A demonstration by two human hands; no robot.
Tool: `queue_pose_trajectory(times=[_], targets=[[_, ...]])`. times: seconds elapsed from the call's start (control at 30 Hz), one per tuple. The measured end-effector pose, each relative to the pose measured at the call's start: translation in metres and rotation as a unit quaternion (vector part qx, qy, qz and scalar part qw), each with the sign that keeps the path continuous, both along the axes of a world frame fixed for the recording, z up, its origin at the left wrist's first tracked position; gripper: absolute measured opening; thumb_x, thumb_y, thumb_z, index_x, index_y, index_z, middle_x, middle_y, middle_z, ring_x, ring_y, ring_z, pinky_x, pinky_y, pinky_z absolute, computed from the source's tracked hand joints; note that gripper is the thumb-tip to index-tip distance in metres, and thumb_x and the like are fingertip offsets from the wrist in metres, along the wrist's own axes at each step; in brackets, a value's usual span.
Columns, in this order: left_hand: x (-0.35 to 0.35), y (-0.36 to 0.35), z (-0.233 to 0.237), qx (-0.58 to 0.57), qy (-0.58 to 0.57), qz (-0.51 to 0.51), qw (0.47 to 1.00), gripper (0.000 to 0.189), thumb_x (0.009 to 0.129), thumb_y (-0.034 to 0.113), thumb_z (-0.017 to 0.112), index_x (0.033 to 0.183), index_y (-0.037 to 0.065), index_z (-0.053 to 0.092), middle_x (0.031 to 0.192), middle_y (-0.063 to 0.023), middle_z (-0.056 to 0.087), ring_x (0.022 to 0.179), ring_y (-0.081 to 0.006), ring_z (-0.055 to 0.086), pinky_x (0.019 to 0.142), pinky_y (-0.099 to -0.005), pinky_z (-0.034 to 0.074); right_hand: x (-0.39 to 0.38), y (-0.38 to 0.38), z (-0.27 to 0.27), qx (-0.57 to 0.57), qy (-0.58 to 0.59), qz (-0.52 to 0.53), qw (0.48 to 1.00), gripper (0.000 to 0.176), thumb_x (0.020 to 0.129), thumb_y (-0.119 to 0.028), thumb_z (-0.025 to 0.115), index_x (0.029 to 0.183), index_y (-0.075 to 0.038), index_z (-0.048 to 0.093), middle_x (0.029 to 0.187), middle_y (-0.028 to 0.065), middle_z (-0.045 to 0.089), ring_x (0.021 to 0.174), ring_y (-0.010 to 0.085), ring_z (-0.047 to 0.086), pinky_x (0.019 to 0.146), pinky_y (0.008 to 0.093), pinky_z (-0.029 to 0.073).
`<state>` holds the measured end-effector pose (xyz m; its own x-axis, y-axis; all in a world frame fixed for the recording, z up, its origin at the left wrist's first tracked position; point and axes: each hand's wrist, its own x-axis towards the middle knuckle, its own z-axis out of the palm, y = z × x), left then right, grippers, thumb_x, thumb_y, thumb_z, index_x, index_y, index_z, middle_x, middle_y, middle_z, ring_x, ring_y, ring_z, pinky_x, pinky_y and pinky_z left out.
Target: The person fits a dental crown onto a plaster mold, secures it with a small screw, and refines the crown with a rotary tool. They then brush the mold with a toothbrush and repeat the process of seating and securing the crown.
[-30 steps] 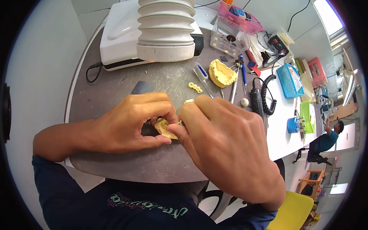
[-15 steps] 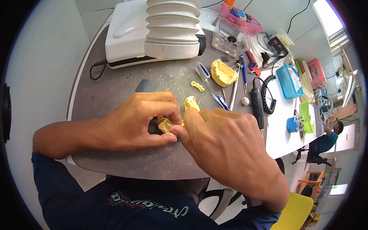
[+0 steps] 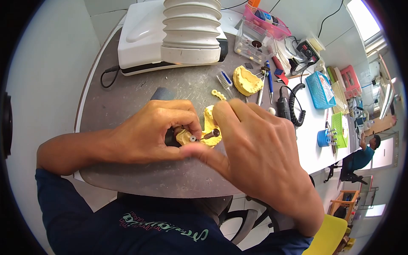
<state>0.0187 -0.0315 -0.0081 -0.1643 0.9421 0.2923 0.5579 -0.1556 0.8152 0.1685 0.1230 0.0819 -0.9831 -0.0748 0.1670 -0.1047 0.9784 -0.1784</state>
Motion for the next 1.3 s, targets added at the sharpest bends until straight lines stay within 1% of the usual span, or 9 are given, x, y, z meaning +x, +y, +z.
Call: queue_pose_trajectory(times=[0.1,0.27,0.4,0.47,0.67,0.8,1.0,1.07,1.3], targets=[[-0.001,0.000,-0.001,0.009,0.000,-0.003,1.000,0.027,0.082,0.012,0.083,0.099,-0.002,0.066,0.094,-0.0117,0.062,0.083,-0.0261,0.063,0.072,-0.0366,0.050,0.000,0.003,0.000,0.093,-0.122,-0.072,0.986,0.029,0.083,-0.022,0.083,0.099,-0.006,0.065,0.088,0.0101,0.063,0.078,0.0301,0.065,0.068,0.0391,0.051],[0.000,0.001,-0.005,0.012,-0.017,-0.008,1.000,0.028,0.082,0.012,0.083,0.099,-0.002,0.066,0.094,-0.0116,0.062,0.083,-0.0264,0.063,0.072,-0.0375,0.049,-0.005,0.007,-0.013,-0.019,0.037,0.060,0.997,0.034,0.085,-0.030,0.084,0.091,-0.004,0.063,0.080,0.0096,0.061,0.069,0.0296,0.062,0.063,0.0389,0.049],[-0.001,0.001,-0.004,0.007,-0.011,-0.012,1.000,0.028,0.082,0.011,0.083,0.100,-0.001,0.066,0.094,-0.0114,0.062,0.083,-0.0263,0.063,0.072,-0.0380,0.049,-0.002,0.004,0.002,-0.028,-0.010,-0.017,0.999,0.023,0.086,-0.019,0.081,0.091,-0.005,0.063,0.080,0.0098,0.061,0.070,0.0302,0.062,0.063,0.0396,0.049],[-0.001,0.000,-0.003,0.008,-0.011,-0.012,1.000,0.028,0.082,0.011,0.083,0.100,-0.001,0.066,0.095,-0.0113,0.063,0.083,-0.0262,0.063,0.072,-0.0380,0.049,-0.001,0.005,0.007,0.068,-0.108,-0.040,0.991,0.021,0.086,-0.016,0.080,0.093,-0.005,0.064,0.080,0.0096,0.061,0.071,0.0302,0.062,0.065,0.0393,0.049],[-0.001,0.001,-0.004,0.019,-0.007,-0.009,1.000,0.028,0.082,0.011,0.084,0.100,-0.001,0.066,0.095,-0.0105,0.063,0.083,-0.0250,0.063,0.071,-0.0371,0.049,-0.002,0.013,-0.008,0.021,0.032,0.087,0.996,0.023,0.088,-0.021,0.080,0.093,-0.004,0.064,0.081,0.0097,0.061,0.072,0.0280,0.062,0.060,0.0388,0.049],[-0.001,0.001,-0.005,0.023,-0.005,-0.009,1.000,0.028,0.082,0.010,0.084,0.100,0.000,0.066,0.095,-0.0103,0.063,0.083,-0.0240,0.063,0.071,-0.0361,0.050,-0.001,0.005,-0.001,-0.034,0.046,0.046,0.997,0.024,0.086,-0.020,0.081,0.090,-0.004,0.065,0.081,0.0100,0.063,0.071,0.0259,0.064,0.060,0.0389,0.049],[0.000,0.000,-0.003,0.007,-0.018,-0.009,1.000,0.027,0.082,0.010,0.084,0.100,0.000,0.066,0.095,-0.0101,0.063,0.082,-0.0237,0.063,0.071,-0.0360,0.050,0.002,0.007,0.008,0.041,-0.071,-0.022,0.996,0.024,0.078,-0.014,0.087,0.084,-0.003,0.066,0.074,0.0092,0.063,0.065,0.0249,0.063,0.061,0.0357,0.050],[-0.001,0.000,-0.004,0.012,-0.013,-0.010,1.000,0.027,0.082,0.010,0.083,0.099,0.000,0.066,0.095,-0.0100,0.063,0.082,-0.0236,0.063,0.070,-0.0360,0.049,0.002,0.007,0.003,-0.003,0.016,0.029,0.999,0.023,0.077,-0.012,0.087,0.084,-0.003,0.066,0.074,0.0091,0.063,0.066,0.0244,0.064,0.060,0.0354,0.049],[0.000,0.000,-0.003,0.014,-0.001,-0.008,1.000,0.025,0.082,0.010,0.082,0.098,0.000,0.066,0.093,-0.0097,0.061,0.078,-0.0220,0.061,0.067,-0.0353,0.048,0.004,0.009,0.005,-0.003,0.033,0.036,0.999,0.019,0.076,-0.007,0.084,0.086,-0.003,0.068,0.075,0.0086,0.064,0.066,0.0234,0.064,0.059,0.0344,0.049]])
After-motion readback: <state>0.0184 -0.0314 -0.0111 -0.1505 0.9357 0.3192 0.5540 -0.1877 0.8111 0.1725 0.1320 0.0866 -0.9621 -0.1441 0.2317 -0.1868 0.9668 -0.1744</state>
